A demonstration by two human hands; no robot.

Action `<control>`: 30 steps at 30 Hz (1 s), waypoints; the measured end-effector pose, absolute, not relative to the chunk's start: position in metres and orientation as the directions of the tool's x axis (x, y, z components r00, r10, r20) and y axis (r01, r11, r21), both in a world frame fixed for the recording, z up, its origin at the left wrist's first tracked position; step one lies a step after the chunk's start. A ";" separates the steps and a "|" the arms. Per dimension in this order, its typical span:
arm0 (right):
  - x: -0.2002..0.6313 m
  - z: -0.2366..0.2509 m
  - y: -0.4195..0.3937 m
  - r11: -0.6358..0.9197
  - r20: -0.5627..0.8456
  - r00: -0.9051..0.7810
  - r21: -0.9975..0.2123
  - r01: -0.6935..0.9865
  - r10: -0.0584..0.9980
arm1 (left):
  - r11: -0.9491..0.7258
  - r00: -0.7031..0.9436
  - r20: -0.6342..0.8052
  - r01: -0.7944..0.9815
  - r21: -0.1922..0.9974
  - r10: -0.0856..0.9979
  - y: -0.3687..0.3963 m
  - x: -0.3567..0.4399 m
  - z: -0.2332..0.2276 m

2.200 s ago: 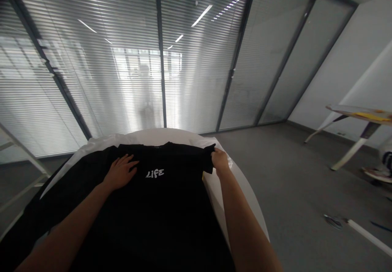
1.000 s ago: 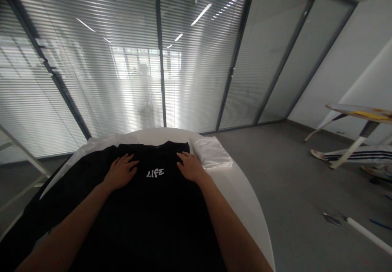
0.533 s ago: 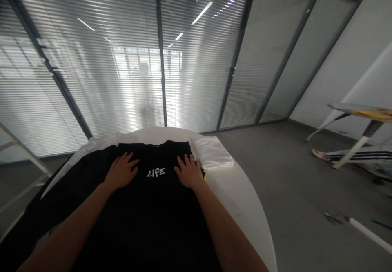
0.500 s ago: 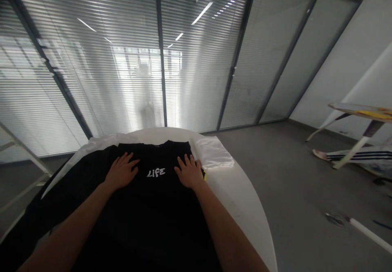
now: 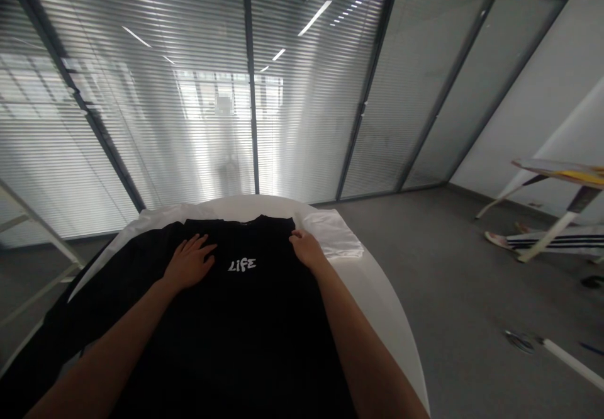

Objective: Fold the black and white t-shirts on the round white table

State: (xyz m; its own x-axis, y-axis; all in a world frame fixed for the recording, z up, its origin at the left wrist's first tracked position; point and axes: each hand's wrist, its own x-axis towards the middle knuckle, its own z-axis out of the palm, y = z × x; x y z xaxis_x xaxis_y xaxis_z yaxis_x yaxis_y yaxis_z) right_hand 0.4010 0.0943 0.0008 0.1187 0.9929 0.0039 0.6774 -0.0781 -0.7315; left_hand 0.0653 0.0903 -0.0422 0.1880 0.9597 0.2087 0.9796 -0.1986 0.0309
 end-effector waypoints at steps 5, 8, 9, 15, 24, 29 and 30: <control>0.402 -0.011 0.094 -0.118 -0.044 0.116 -0.621 0.775 0.992 | -0.191 0.184 0.199 0.981 0.017 0.963 0.090 0.066 -0.040; 0.399 -0.014 0.093 -0.074 -0.033 0.068 -0.608 0.790 0.997 | -0.197 0.190 0.200 0.980 0.013 0.961 0.089 0.067 -0.039; 0.398 -0.014 0.093 -0.059 -0.029 0.053 -0.608 0.792 0.998 | -0.199 0.192 0.202 0.980 0.011 0.960 0.088 0.067 -0.039; 0.401 -0.011 0.094 -0.062 -0.015 0.067 -0.631 0.773 0.998 | -0.199 0.192 0.208 0.980 0.011 0.959 0.088 0.067 -0.040; 0.403 -0.009 0.094 -0.003 0.066 0.069 -0.693 0.721 0.995 | -0.206 0.199 0.208 0.979 0.013 0.958 0.089 0.067 -0.040; 0.412 -0.016 0.097 -0.033 0.051 0.080 -0.609 0.792 0.996 | -0.198 0.191 0.192 0.980 0.016 0.963 0.088 0.069 -0.038; 0.415 -0.017 0.097 -0.038 0.039 0.076 -0.597 0.801 0.996 | -0.199 0.192 0.192 0.980 0.019 0.963 0.088 0.069 -0.037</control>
